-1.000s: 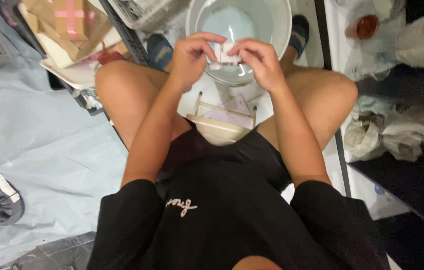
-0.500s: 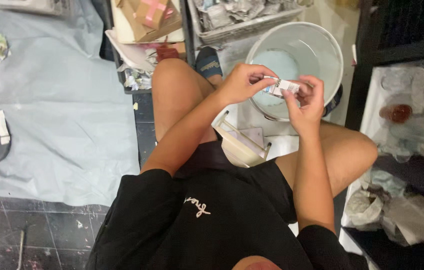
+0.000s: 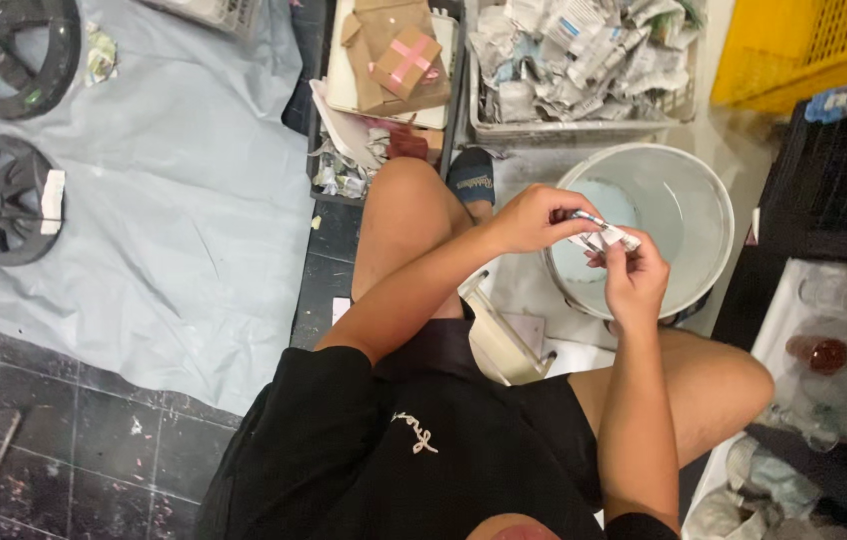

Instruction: The person sits cross-legged and repeatedly wraps small glass items in newspaper, then places the wrapped bundles on a nearby shelf. The person handles each glass individually, folds newspaper around it, and sets the bundle aside.

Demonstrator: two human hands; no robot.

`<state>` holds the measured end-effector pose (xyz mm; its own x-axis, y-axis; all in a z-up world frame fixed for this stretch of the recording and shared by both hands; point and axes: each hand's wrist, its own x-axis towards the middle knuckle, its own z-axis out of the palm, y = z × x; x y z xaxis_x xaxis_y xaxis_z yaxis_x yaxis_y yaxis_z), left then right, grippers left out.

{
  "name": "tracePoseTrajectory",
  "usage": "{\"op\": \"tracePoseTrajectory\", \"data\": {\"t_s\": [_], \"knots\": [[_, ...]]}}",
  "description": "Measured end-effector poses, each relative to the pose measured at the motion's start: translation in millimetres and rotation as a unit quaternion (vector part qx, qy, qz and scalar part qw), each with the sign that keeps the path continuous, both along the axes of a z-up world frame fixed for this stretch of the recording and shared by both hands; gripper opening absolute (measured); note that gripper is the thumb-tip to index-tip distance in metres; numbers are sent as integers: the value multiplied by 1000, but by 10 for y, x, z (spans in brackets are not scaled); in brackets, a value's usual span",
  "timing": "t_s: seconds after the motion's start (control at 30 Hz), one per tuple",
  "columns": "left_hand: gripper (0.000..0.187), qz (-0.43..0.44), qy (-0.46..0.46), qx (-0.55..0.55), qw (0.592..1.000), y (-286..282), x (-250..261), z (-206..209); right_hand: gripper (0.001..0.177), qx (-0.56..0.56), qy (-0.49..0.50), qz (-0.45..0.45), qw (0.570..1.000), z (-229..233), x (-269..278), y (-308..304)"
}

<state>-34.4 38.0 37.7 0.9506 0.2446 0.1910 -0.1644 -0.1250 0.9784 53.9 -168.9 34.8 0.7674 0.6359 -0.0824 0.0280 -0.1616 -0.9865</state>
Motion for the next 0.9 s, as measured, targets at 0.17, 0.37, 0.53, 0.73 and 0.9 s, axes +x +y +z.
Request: {"op": "tracePoseTrajectory", "data": {"t_s": [0.17,0.37,0.53,0.73,0.9], "knots": [[14,31,13,8,999,61,-56,-59,21,49,-25,45,997,-3,27,92],[20,23,10,23,999,78,-62,-107,18,21,-4,-18,1000,-96,44,169],[17,27,-14,24,999,97,-55,-129,18,22,-17,-23,999,-126,80,170],[19,27,4,38,999,130,-51,-108,19,35,-13,-23,999,-179,90,165],[17,37,29,25,999,109,-58,-82,20,25,-7,-22,999,-182,108,176]]}}
